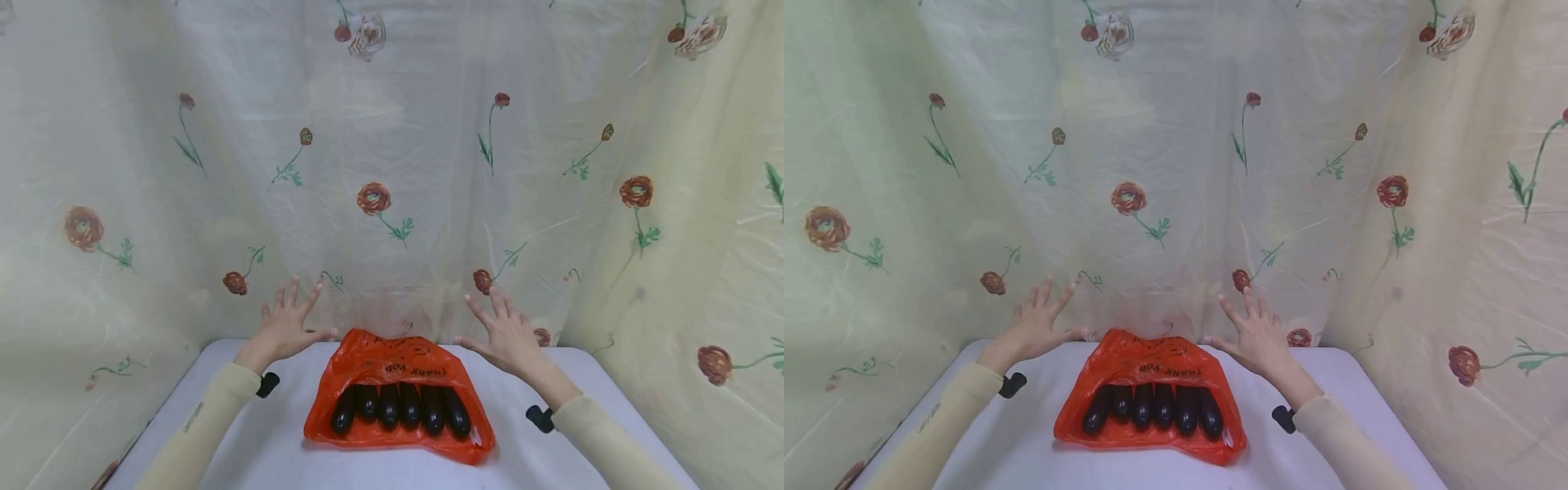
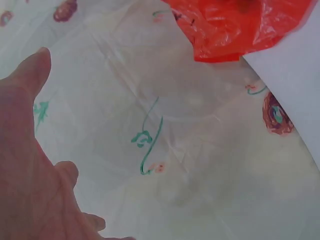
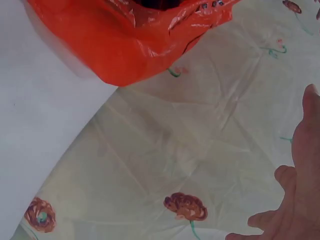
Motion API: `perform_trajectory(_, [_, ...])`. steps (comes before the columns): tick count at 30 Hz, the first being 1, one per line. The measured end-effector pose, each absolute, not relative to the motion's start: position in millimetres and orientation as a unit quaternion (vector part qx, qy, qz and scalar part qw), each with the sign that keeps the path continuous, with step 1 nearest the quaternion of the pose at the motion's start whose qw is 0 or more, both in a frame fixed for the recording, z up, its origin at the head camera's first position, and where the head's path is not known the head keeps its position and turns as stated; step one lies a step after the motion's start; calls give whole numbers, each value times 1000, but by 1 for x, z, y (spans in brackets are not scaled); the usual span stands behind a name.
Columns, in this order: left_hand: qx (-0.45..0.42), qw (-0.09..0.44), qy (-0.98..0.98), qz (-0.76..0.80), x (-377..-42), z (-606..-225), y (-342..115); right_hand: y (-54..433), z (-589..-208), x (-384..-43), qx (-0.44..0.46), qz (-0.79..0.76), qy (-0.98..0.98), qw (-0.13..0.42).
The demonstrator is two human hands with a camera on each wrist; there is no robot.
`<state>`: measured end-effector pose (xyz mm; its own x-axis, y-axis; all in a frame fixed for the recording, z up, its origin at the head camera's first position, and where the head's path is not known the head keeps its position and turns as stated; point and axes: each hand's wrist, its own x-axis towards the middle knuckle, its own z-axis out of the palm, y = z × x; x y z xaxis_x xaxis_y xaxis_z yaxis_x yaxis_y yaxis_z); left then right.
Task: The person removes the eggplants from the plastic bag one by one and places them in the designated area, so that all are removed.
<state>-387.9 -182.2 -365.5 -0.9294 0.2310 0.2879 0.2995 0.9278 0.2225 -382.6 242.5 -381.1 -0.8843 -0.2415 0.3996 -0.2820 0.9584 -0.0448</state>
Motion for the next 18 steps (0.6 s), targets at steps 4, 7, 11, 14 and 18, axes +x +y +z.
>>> perform_trajectory(4, [-140, 122, -973, -139, -382, -371, -179, 239, -386, -378, 142, 49, -967, 207])
perform_trajectory(7, [-138, 105, -974, -147, -378, -374, -176, 237, -391, -376, 140, 60, -968, 200])
perform_trajectory(11, [-137, 77, -974, -163, -370, -379, -173, 237, -399, -371, 143, 74, -966, 201])
perform_trajectory(14, [-138, 61, -974, -167, -366, -386, -171, 236, -407, -367, 144, 78, -966, 202])
perform_trajectory(18, [-132, 47, -976, -165, -364, -397, -167, 235, -416, -362, 134, 85, -970, 183])
